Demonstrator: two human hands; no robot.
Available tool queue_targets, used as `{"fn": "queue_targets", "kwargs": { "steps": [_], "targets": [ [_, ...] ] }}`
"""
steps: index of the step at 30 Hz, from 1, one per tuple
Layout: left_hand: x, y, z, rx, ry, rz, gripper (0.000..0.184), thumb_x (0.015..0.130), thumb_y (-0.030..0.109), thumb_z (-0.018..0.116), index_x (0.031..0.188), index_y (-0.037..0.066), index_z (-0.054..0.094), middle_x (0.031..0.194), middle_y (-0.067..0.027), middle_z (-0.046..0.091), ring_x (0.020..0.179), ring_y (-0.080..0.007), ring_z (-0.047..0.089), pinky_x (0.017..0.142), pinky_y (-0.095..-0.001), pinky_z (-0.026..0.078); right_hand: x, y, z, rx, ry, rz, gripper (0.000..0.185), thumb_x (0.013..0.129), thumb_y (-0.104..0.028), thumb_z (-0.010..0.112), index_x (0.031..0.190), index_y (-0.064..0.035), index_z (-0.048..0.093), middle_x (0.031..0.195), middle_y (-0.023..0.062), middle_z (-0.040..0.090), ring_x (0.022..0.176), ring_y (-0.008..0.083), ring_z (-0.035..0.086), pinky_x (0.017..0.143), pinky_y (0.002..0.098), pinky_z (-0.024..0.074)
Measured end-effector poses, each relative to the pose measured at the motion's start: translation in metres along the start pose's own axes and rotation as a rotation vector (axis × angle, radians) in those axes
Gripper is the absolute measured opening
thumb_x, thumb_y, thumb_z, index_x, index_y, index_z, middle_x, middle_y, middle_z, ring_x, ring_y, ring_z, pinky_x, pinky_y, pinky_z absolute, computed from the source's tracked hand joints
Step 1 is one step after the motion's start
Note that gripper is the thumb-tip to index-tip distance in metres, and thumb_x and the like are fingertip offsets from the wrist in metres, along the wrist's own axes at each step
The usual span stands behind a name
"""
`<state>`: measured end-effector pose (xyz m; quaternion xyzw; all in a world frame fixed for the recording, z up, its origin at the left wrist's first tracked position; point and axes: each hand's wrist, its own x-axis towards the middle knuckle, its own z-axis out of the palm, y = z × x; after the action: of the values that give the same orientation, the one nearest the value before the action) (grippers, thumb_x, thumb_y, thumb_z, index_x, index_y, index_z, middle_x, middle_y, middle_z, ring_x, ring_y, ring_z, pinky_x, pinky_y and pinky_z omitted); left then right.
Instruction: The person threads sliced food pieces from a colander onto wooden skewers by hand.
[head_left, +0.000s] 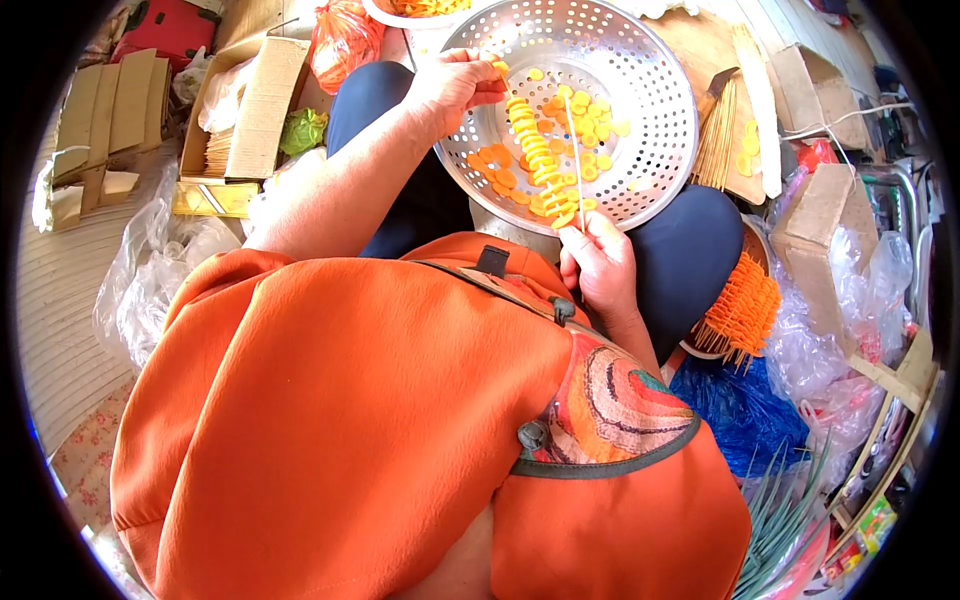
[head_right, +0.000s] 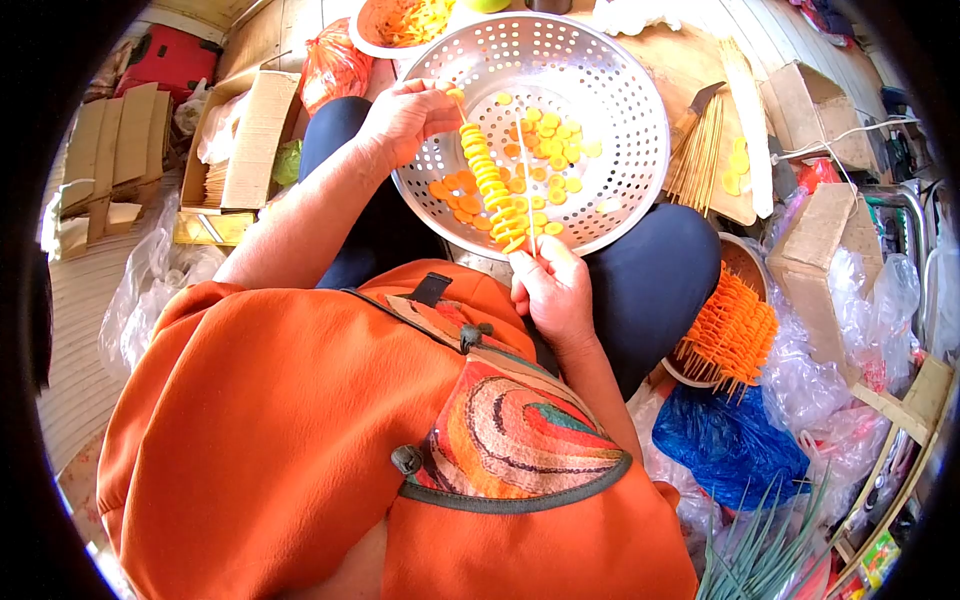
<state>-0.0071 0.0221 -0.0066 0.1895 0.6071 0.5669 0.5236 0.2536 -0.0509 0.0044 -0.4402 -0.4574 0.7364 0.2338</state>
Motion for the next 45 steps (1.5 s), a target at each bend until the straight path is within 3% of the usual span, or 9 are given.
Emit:
{"fn": "queue_targets", "kwargs": {
  "steps": [7,13,26,30,32,33,34,36,45],
  "targets": [
    [0.003,-0.005,-0.005,0.268,-0.068,0.124,0.008,0.08,0.004,0.064,0.087,0.0,0.061,0.087,-0.0078,0.065,0.077,-0.017,0.064,0.074,-0.0289,0.055,0.0,0.001,-0.001,-0.006,-0.012,0.009,0.011,0.088,-0.013,0.054,0.086,-0.0027,0.057,0.055,0.0003,0.051,0.042,0.0053,0.042,0.041,0.0189,0.0339],
    [-0.013,-0.004,0.0,0.42,-0.195,-0.029,0.021,0.081,0.018,0.061,0.094,0.003,0.067,0.087,-0.0064,0.067,0.076,-0.0126,0.065,0.069,-0.0256,0.054,0.0,0.001,-0.001,0.007,-0.01,-0.006,0.012,0.088,-0.013,0.055,0.087,-0.0018,0.057,0.055,0.001,0.051,0.041,0.0057,0.042,0.04,0.0191,0.034],
    [-0.015,0.0,0.006,0.472,-0.169,-0.061,0.022,0.08,0.015,0.059,0.096,0.003,0.066,0.089,-0.008,0.066,0.077,-0.0139,0.064,0.071,-0.0263,0.053,0.001,0.001,0.002,0.054,0.031,-0.014,0.011,0.089,-0.013,0.055,0.085,-0.0017,0.056,0.053,0.0013,0.05,0.04,0.0065,0.041,0.04,0.0193,0.0338],
    [-0.004,0.002,0.001,0.676,-0.114,0.079,0.023,0.077,0.016,0.058,0.095,0.002,0.066,0.083,-0.0066,0.066,0.073,-0.0139,0.063,0.07,-0.0275,0.052,0.002,0.002,0.003,0.115,0.079,-0.03,0.012,0.089,-0.012,0.054,0.081,-0.0032,0.054,0.053,0.0008,0.049,0.04,0.0066,0.041,0.039,0.0196,0.0336],
    [-0.002,0.009,0.002,1.306,-0.278,0.182,0.024,0.077,0.021,0.061,0.089,0.0,0.067,0.083,-0.0156,0.067,0.075,-0.025,0.066,0.069,-0.0328,0.053,0.002,0.002,0.003,0.135,0.094,-0.051,0.014,0.089,-0.012,0.054,0.078,-0.0045,0.052,0.053,0.0003,0.048,0.039,0.0066,0.041,0.039,0.0198,0.0336],
    [0.004,0.001,0.003,1.454,-0.375,0.192,0.024,0.07,0.017,0.062,0.085,0.0,0.068,0.081,-0.0197,0.066,0.078,-0.032,0.065,0.071,-0.0363,0.052,0.002,0.002,0.003,0.136,0.094,-0.051,0.014,0.089,-0.012,0.054,0.078,-0.0045,0.052,0.053,0.0003,0.048,0.039,0.0066,0.041,0.039,0.0198,0.0336],
    [0.004,-0.003,0.005,1.454,-0.376,0.192,0.024,0.07,0.017,0.062,0.085,0.0,0.068,0.081,-0.0197,0.066,0.078,-0.032,0.065,0.071,-0.0363,0.052,0.002,0.002,0.003,0.13,0.094,-0.048,0.013,0.089,-0.012,0.054,0.079,-0.0045,0.052,0.053,0.0003,0.048,0.039,0.0066,0.041,0.039,0.0197,0.0336],
    [-0.001,-0.005,0.011,1.912,-0.615,0.173,0.025,0.068,0.019,0.065,0.084,0.0,0.069,0.082,-0.018,0.067,0.077,-0.0298,0.066,0.071,-0.0385,0.052,0.002,0.002,0.002,0.126,0.096,-0.044,0.012,0.089,-0.012,0.054,0.079,-0.0045,0.053,0.053,0.0003,0.049,0.039,0.0065,0.04,0.039,0.0196,0.0335],
    [-0.004,-0.014,0.017,1.969,-0.615,0.062,0.028,0.066,0.018,0.067,0.086,-0.002,0.069,0.089,-0.0198,0.066,0.086,-0.0325,0.065,0.074,-0.0387,0.052,0.002,0.003,0.001,0.12,0.076,-0.027,0.012,0.089,-0.014,0.055,0.082,-0.0045,0.054,0.054,0.0,0.049,0.04,0.0061,0.041,0.039,0.0191,0.0346]
  ]
}}
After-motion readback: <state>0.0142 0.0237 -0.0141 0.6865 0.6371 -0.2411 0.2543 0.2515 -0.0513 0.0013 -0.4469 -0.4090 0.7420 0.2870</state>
